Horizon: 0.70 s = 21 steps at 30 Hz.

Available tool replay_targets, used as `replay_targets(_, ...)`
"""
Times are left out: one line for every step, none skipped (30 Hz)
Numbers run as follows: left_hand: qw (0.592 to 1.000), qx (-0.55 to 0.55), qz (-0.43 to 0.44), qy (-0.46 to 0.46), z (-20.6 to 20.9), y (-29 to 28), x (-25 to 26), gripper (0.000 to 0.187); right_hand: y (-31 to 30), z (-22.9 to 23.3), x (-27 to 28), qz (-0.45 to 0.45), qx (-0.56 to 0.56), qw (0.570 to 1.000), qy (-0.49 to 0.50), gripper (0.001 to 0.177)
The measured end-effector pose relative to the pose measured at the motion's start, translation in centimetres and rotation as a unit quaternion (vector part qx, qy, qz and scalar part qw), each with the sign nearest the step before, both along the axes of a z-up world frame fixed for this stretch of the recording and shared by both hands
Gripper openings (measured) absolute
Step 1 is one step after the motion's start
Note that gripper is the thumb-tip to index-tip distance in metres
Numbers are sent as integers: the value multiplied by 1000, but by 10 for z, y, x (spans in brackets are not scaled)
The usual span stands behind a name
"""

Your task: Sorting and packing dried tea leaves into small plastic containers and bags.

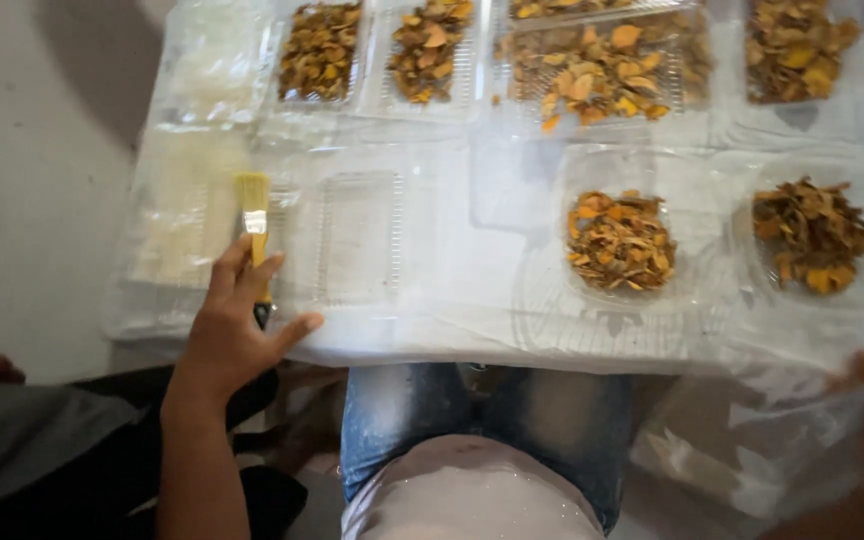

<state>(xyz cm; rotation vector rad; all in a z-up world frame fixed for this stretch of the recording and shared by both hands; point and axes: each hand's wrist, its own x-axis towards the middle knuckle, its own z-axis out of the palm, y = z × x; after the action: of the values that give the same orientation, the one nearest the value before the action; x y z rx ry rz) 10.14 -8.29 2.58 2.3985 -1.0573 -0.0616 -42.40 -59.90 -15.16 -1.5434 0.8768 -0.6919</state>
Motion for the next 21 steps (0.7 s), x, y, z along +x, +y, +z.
replay_targets(1000,0,-9,1,2,-3,1,76,38,44,81,-9,0,1000,1,20)
replay_targets(998,27,-15,-56,2,-6,0,77,90,114,136,-109,-22,993,45,13)
replay_targets(992,52,-21,-114,2,-9,-1,79,148,196,165,-207,-44,973,89,11)
replay_targets(992,49,-29,-113,9,-19,-8,79,142,192,162,-215,-46,971,90,11)
replay_targets(981,30,-14,-190,16,-27,-15,71,137,188,158,-134,-103,983,68,8)
replay_targets(965,15,7,-263,24,-31,-25,64,133,185,157,-44,-158,985,48,15)
replay_targets(965,15,5,-260,13,-44,-40,64,138,188,162,-45,-157,985,51,15)
replay_targets(982,-55,-38,-179,2,-55,-57,56,142,190,168,-37,-163,982,88,13)
replay_targets(984,-125,-80,-95,-8,-66,-74,52,147,191,174,-28,-168,978,125,13)
replay_targets(985,-124,-78,-92,14,-97,-96,52,148,192,177,-25,-167,977,127,13)
replay_targets(972,-162,-164,-47,37,-127,-119,48,149,194,180,20,-210,955,211,12)
replay_targets(947,-199,-250,-2,60,-160,-141,53,149,196,182,62,-250,921,293,14)
replay_targets(947,-201,-250,1,50,-172,-144,53,153,197,184,62,-251,920,295,14)
replay_targets(936,-141,-313,75,40,-187,-146,35,155,199,187,125,-297,926,194,11)
replay_targets(912,-79,-374,146,31,-203,-149,28,155,200,189,186,-340,918,90,9)
replay_targets(910,-81,-379,147,26,-206,-153,28,158,196,184,181,-342,918,93,9)
replay_targets(915,-107,-357,153,20,-209,-157,26,159,191,179,136,-426,885,131,41)
replay_targets(920,-129,-333,161,14,-210,-161,25,162,185,174,93,-502,844,166,79)
replay_targets(919,-128,-337,163,13,-211,-166,25,173,184,172,90,-500,844,170,79)
replay_targets(924,-141,-314,167,11,-210,-171,28,184,183,171,89,-515,840,146,110)
replay_targets(928,-154,-292,171,9,-209,-176,31,196,182,169,89,-529,835,122,141)
